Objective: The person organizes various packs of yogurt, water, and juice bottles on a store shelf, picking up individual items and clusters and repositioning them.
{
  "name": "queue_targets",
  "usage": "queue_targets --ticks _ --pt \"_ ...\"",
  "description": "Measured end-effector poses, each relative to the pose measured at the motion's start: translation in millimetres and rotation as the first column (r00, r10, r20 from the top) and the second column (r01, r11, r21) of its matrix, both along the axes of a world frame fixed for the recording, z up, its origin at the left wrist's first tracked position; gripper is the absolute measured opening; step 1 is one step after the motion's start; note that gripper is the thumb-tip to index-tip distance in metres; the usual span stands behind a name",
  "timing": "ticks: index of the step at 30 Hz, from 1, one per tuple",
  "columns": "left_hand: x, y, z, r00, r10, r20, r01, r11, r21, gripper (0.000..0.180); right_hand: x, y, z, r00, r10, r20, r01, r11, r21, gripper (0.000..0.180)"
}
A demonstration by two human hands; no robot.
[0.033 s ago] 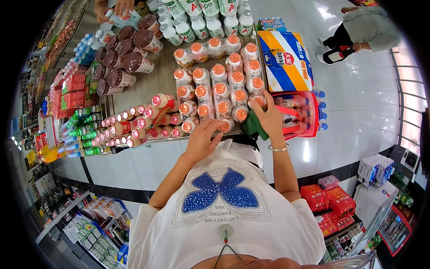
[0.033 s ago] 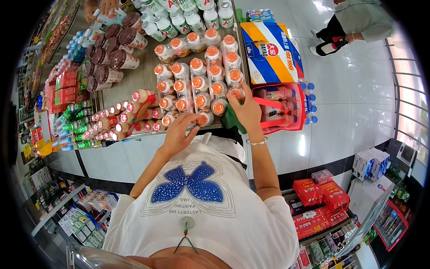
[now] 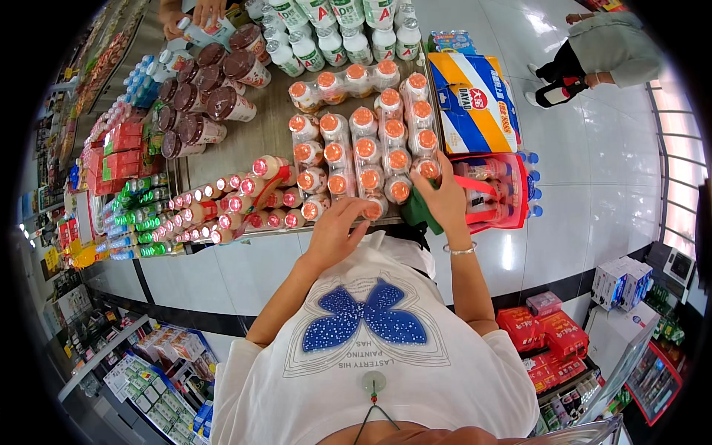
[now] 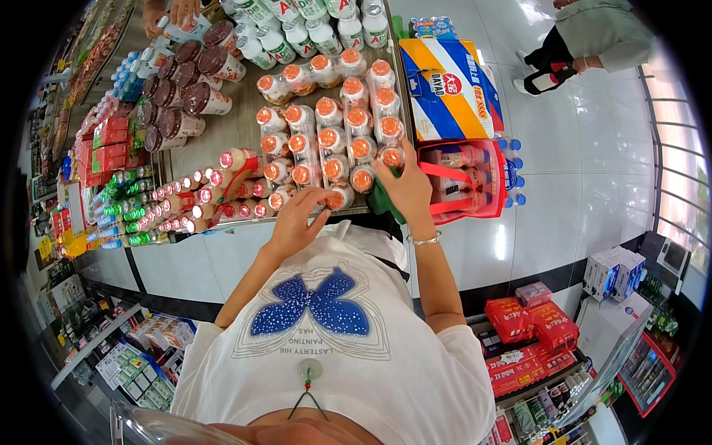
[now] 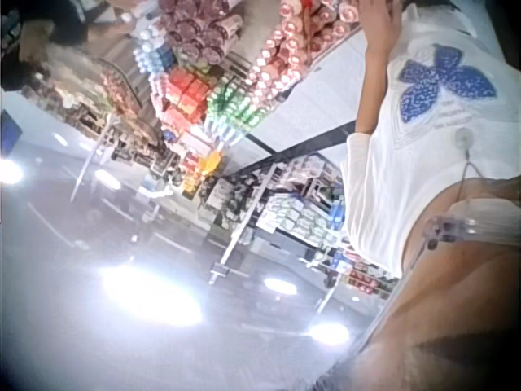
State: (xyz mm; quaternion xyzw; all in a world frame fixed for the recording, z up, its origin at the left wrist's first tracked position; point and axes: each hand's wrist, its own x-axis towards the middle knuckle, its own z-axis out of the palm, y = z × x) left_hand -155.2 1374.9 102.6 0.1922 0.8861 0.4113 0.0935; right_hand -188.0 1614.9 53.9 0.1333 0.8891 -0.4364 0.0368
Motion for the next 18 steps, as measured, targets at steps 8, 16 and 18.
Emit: queue_targets --ticks 8,16,18 --pt "-3 6 -1 0.999 -0.005 -0.047 0.003 1.0 -0.03 0.029 -27 6 -8 0.999 -0.049 0.008 0.049 0.999 -0.017 0.064" --pt "6 2 -3 0.999 0.032 0.025 -0.032 0.999 -0.003 0.03 27 35 2 0.892 -0.421 -0.167 0.306 0.832 -0.464 0.049" --pt "9 0 -8 1.0 0.022 0.001 -0.022 1.0 0.007 0.031 39 27 11 0.929 -0.312 -0.199 0.22 0.898 -0.381 0.049"
